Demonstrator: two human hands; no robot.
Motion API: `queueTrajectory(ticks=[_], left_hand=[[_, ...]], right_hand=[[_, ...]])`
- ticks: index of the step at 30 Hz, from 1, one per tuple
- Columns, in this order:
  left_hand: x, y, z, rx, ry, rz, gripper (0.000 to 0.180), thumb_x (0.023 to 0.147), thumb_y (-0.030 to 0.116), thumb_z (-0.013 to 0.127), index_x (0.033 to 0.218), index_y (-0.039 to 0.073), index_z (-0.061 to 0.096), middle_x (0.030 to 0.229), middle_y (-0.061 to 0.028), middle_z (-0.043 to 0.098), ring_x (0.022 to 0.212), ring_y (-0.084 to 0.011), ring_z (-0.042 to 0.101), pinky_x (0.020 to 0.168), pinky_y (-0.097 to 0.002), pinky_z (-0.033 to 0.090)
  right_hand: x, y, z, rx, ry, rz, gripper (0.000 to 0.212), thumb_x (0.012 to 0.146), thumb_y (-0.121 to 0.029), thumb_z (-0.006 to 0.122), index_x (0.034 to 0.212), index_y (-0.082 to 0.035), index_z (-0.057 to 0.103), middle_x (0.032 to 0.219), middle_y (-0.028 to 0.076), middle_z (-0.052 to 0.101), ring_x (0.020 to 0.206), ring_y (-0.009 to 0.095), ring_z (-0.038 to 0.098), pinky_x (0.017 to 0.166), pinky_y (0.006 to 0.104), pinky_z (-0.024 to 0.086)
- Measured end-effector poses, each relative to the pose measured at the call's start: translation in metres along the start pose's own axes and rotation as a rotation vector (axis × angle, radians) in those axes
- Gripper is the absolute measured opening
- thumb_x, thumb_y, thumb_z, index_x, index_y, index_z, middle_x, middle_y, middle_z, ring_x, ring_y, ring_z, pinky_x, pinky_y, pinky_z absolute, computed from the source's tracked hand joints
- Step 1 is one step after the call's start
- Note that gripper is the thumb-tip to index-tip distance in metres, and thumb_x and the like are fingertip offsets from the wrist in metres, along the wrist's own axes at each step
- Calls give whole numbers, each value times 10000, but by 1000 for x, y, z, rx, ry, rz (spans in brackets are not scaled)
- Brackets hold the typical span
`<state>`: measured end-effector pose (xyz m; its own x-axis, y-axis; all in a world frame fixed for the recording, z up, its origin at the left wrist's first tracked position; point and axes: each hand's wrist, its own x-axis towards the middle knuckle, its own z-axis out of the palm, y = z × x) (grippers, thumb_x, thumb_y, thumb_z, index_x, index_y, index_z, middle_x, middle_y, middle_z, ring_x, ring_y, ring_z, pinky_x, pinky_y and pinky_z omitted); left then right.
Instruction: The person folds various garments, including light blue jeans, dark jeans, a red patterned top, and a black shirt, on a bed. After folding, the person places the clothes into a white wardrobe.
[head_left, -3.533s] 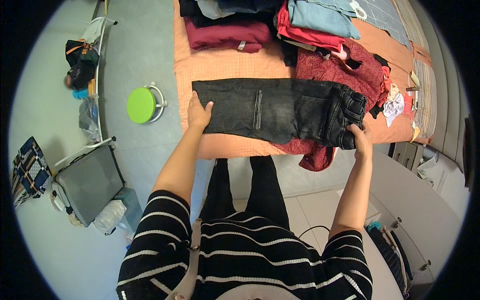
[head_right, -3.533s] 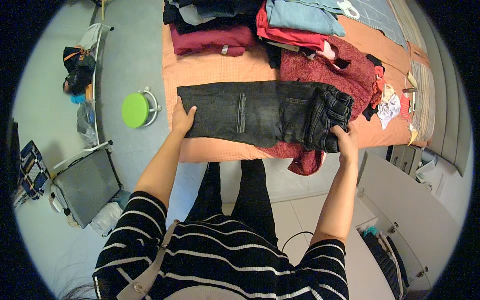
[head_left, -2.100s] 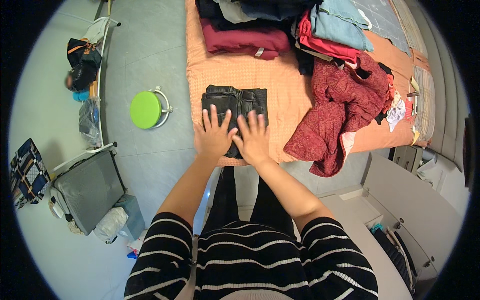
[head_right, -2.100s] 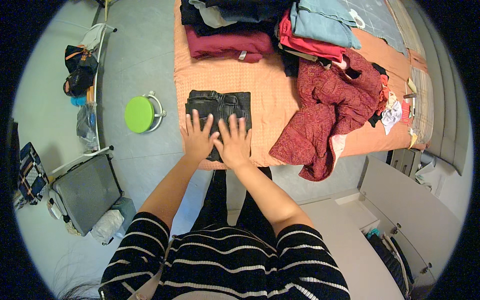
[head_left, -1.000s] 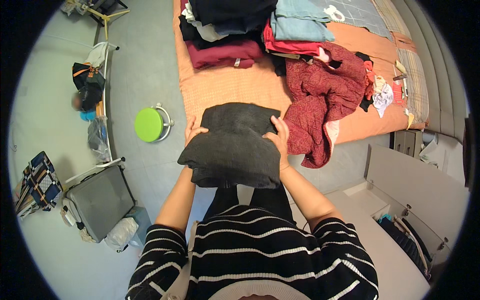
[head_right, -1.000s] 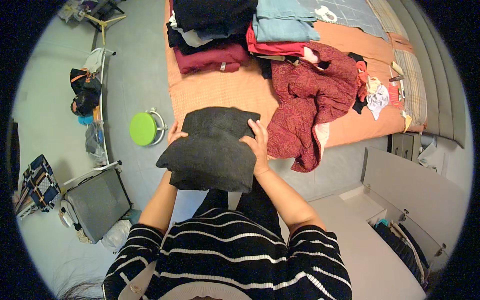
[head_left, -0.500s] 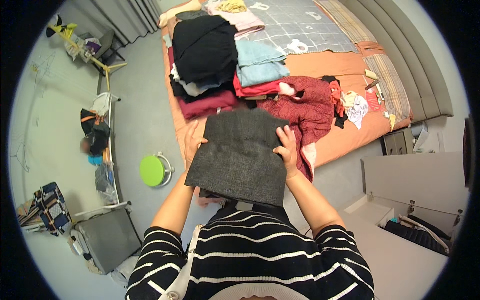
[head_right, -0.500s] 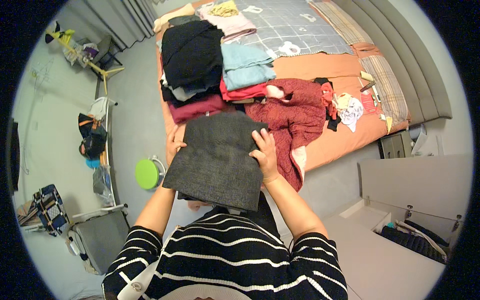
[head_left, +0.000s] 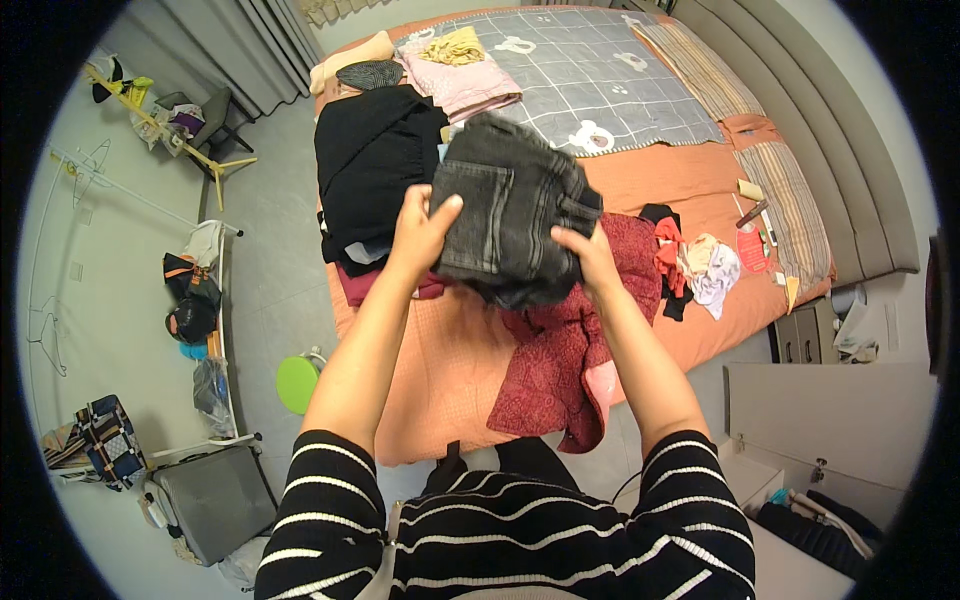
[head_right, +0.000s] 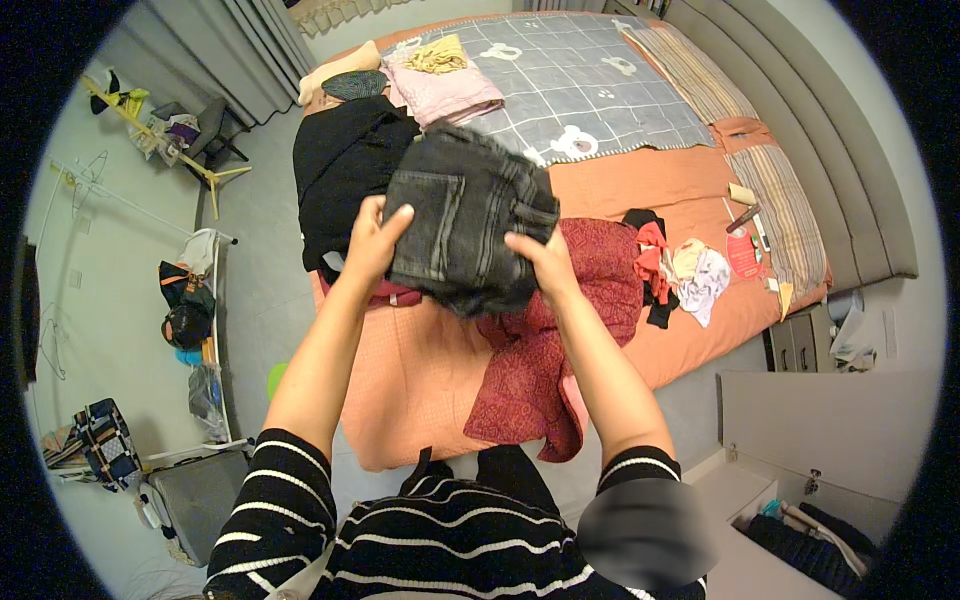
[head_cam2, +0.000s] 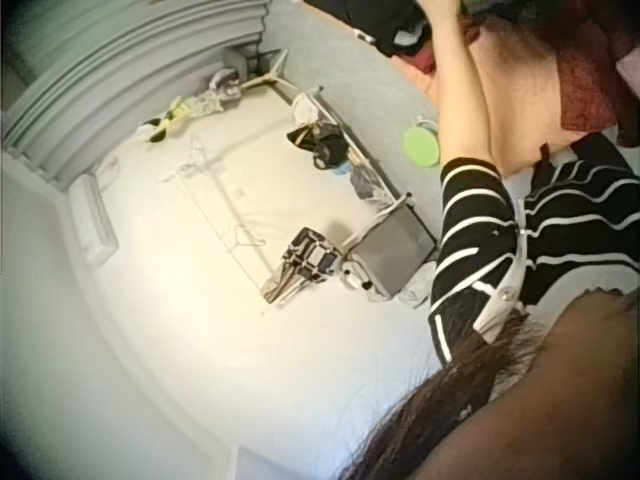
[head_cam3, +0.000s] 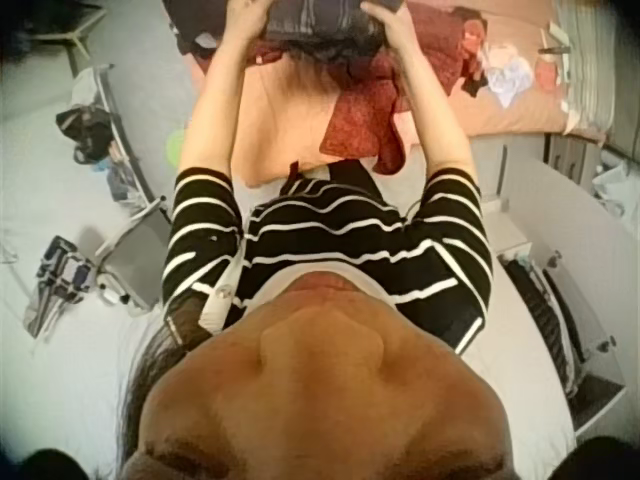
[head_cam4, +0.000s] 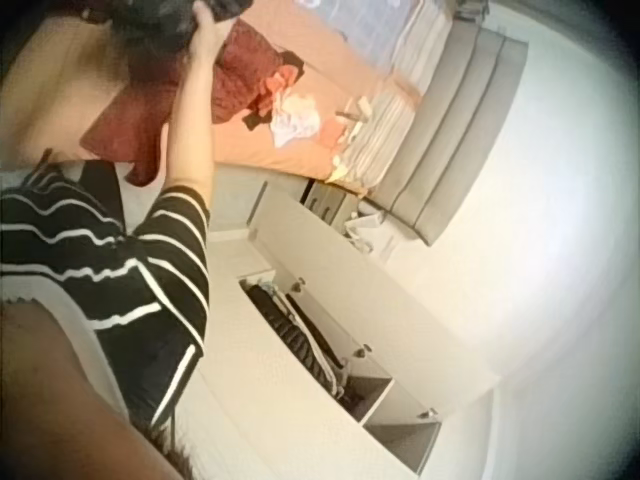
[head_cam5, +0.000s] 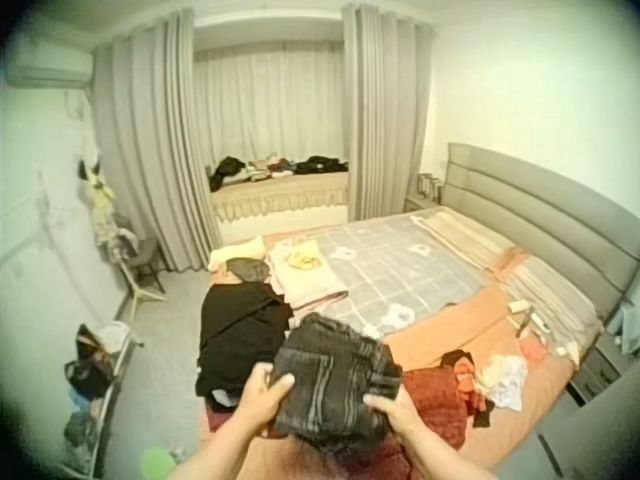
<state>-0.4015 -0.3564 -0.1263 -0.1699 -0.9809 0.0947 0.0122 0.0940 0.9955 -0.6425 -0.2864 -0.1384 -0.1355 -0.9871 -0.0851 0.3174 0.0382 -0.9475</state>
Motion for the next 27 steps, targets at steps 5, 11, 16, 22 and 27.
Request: queueTrajectory(ticks=[5, 11, 16, 22, 27], left_hand=[[52, -39, -3, 360, 214, -116, 543, 861, 277, 602, 1259, -25, 387, 1100, -205, 583, 992, -292, 578, 878, -354, 440], [40, -120, -1, 925, 129, -454, 642, 788, 245, 666, 1309, 7, 376, 1161, -221, 547, 1067, -355, 545, 905, -403, 434], [49, -77, 19, 1005, 122, 429, 441, 783, 124, 637, 1202, 69, 511, 1170, -157, 493, 1080, -334, 490, 925, -424, 409], [96, -99, 14, 1622, -138, -48, 719, 795, 666, 476, 1414, 336, 316, 1535, -40, 122, 1389, -412, 30, 977, -737, 94], [110, -116, 33, 1653, -241, -209, 899, 671, 813, 457, 1428, 364, 271, 1545, 12, 58, 1391, -396, -75, 986, -742, 45]], right_hand=[[106, 23, -5, -95, -67, -9, 480, 734, -131, 682, 1163, -3, 510, 1041, 90, 603, 910, 184, 585, 808, 300, 477], [176, 152, -57, -647, 23, 89, 719, 665, -292, 756, 1249, 8, 463, 1176, 185, 591, 1071, 307, 578, 936, 348, 425], [150, 117, -13, -769, -13, 27, 792, 675, -342, 732, 1303, 18, 409, 1154, 231, 587, 1062, 354, 576, 916, 373, 435], [142, 138, 2, -734, 67, 104, 830, 740, -387, 676, 1378, -6, 306, 1193, 276, 541, 1112, 376, 533, 956, 398, 406], [148, 150, -13, -790, 168, 252, 845, 766, -481, 625, 1390, -17, 294, 1261, 305, 467, 1154, 414, 485, 961, 427, 397]])
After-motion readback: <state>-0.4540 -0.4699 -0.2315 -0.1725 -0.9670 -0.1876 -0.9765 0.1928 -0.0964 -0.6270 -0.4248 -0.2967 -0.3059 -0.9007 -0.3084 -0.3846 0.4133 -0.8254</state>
